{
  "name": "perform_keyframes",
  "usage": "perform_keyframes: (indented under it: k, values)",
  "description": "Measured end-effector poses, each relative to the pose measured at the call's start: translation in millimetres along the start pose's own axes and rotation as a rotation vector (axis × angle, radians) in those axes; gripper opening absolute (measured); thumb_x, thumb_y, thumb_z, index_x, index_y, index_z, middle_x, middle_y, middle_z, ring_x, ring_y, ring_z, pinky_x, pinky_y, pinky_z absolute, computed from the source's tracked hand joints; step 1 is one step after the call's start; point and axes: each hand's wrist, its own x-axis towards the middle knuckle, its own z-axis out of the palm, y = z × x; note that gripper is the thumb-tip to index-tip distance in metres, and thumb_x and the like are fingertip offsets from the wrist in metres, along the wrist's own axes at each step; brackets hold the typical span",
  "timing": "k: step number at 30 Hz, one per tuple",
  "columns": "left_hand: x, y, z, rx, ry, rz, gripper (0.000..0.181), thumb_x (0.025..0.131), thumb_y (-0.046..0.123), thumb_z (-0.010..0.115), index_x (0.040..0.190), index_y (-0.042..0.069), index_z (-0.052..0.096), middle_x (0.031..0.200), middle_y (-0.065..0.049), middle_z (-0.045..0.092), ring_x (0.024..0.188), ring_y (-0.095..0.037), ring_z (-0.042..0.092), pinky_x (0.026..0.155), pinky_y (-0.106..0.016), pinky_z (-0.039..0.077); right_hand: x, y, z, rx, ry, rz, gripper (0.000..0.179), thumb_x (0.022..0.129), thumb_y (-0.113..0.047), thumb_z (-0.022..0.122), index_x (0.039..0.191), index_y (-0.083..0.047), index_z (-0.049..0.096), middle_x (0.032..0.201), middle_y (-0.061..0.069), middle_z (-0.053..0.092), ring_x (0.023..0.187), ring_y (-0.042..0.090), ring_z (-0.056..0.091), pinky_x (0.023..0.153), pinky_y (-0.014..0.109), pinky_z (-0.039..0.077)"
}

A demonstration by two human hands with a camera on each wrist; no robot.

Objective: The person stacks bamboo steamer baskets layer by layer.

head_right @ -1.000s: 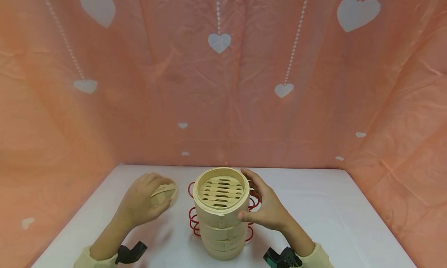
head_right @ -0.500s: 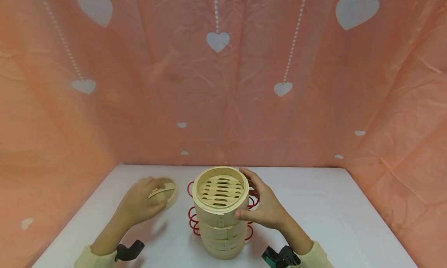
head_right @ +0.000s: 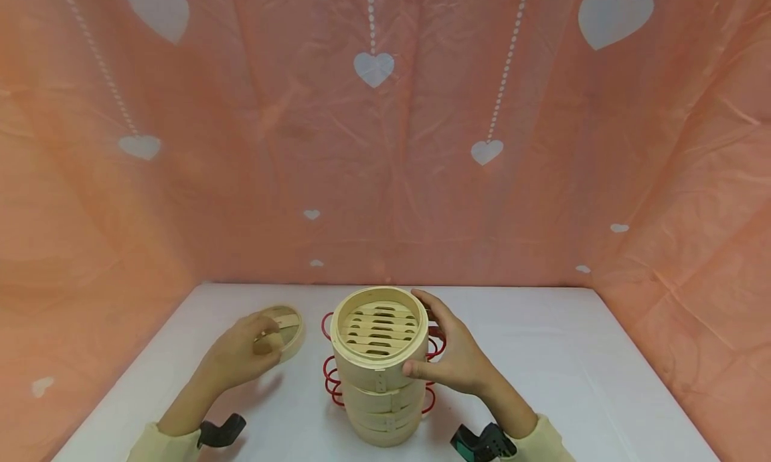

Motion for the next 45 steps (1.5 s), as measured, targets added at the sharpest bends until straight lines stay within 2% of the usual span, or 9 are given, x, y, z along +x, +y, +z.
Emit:
perform_keyframes:
  k: [7,12,21,27,38,45]
  values:
    - [-3.6,-6.4,5.0,-0.056,-0.055,-0.066,0.028,0.066,0.02,0.08,0.088,0.013,0.064,0.085,0.003,0.059,0.075,-0.014,0.059,0.064,-0.027,0.048,0.1,0,1,-0.014,0.004,0.021,0.095,0.075,-0.048,0.078,0.148,-0.008,0.032,0.139,0.012,0.051,0.125,0.007,0.049,0.098,0.027,0.048]
    - [-5.1,-8.4,6.3,-0.068,-0.103,-0.117,0.024,0.067,0.018,0.079,0.086,0.014,0.064,0.082,0.003,0.059,0.074,-0.013,0.058,0.065,-0.026,0.048,0.7,-1,1,-0.014,0.005,0.022,0.095,0.075,-0.049,0.078,0.148,-0.008,0.033,0.139,0.011,0.051,0.125,0.007,0.049,0.096,0.028,0.049]
    - [-5.2,-7.9,7.3,-0.06,-0.14,-0.142,0.019,0.068,0.017,0.076,0.08,0.016,0.062,0.08,0.003,0.055,0.073,-0.012,0.053,0.065,-0.025,0.045,1.2,1,1,-0.01,0.003,0.014,0.095,0.075,-0.049,0.078,0.146,-0.003,0.033,0.139,0.011,0.05,0.124,0.007,0.049,0.093,0.029,0.051]
    - [-6.0,-12.6,13.2,-0.065,-0.182,-0.186,0.017,0.069,0.015,0.075,0.079,0.018,0.062,0.077,0.006,0.054,0.072,-0.008,0.051,0.065,-0.023,0.045,1.4,1,1,0.009,-0.003,0.02,0.095,0.075,-0.047,0.078,0.146,-0.003,0.033,0.139,0.01,0.05,0.124,0.007,0.048,0.093,0.029,0.05]
    - [-5.6,-17.1,19.0,-0.051,-0.223,-0.224,0.018,0.069,0.012,0.075,0.079,0.019,0.062,0.075,0.009,0.054,0.07,-0.005,0.048,0.063,-0.023,0.044,1.9,1,2,0.015,0.001,0.024,0.094,0.075,-0.05,0.077,0.146,-0.006,0.034,0.14,0.008,0.049,0.126,0.008,0.047,0.092,0.029,0.049]
    - [-5.1,-16.3,18.8,-0.026,-0.213,-0.188,0.018,0.068,0.007,0.072,0.076,0.021,0.062,0.072,0.011,0.054,0.067,-0.004,0.046,0.061,-0.024,0.042,1.2,2,2,0.016,-0.001,0.028,0.094,0.075,-0.051,0.077,0.147,-0.008,0.034,0.141,0.007,0.049,0.125,0.008,0.048,0.091,0.03,0.05]
